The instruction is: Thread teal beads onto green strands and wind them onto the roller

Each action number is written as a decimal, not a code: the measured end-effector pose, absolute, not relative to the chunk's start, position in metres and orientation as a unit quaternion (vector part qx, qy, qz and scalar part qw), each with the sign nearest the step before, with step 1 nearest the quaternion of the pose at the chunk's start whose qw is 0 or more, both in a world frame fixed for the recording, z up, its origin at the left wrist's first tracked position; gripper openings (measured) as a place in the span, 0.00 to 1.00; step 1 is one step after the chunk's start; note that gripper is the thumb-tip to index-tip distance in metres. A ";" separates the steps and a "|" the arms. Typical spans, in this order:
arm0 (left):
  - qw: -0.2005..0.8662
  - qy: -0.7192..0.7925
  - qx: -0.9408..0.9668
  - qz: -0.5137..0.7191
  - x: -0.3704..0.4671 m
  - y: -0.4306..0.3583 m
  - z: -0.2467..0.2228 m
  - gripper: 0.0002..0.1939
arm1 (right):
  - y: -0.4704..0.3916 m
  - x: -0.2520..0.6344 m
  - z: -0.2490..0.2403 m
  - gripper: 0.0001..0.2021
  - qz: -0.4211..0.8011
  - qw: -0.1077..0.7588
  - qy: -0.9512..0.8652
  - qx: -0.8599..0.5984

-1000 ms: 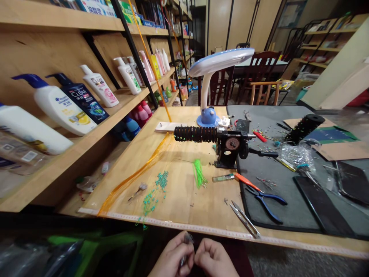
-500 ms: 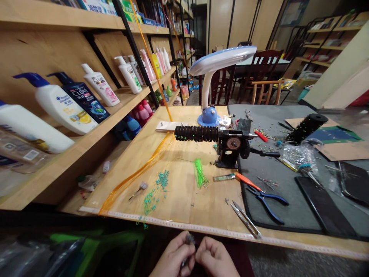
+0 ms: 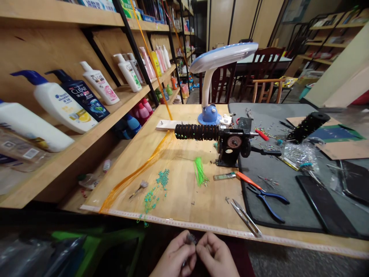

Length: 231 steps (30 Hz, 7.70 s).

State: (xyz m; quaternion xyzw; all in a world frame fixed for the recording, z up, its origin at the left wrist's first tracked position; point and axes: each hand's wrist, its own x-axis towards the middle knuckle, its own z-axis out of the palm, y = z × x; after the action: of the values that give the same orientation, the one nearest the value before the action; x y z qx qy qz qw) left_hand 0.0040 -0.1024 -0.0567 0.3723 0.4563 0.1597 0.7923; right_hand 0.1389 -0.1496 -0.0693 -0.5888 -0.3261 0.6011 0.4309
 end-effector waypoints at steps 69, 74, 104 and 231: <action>0.691 0.528 0.404 0.283 0.004 -0.100 -0.047 0.27 | -0.153 0.145 -0.069 0.05 0.591 0.367 -0.415 -0.586; 0.688 0.527 0.397 0.303 0.003 -0.096 -0.037 0.26 | -0.156 0.149 -0.066 0.04 0.596 0.362 -0.414 -0.585; 0.746 0.483 0.413 0.200 0.000 -0.103 -0.066 0.27 | -0.149 0.145 -0.073 0.28 0.708 0.386 -0.286 -0.518; 0.707 0.496 0.438 0.248 -0.010 -0.077 -0.028 0.19 | -0.159 0.148 -0.081 0.24 0.646 0.481 -0.300 -0.512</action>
State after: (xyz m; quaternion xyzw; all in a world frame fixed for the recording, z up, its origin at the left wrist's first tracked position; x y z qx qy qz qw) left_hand -0.0096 -0.0772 -0.0280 0.4382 0.4961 0.2481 0.7073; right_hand 0.1480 -0.1594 -0.0814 -0.5116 -0.2998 0.6461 0.4806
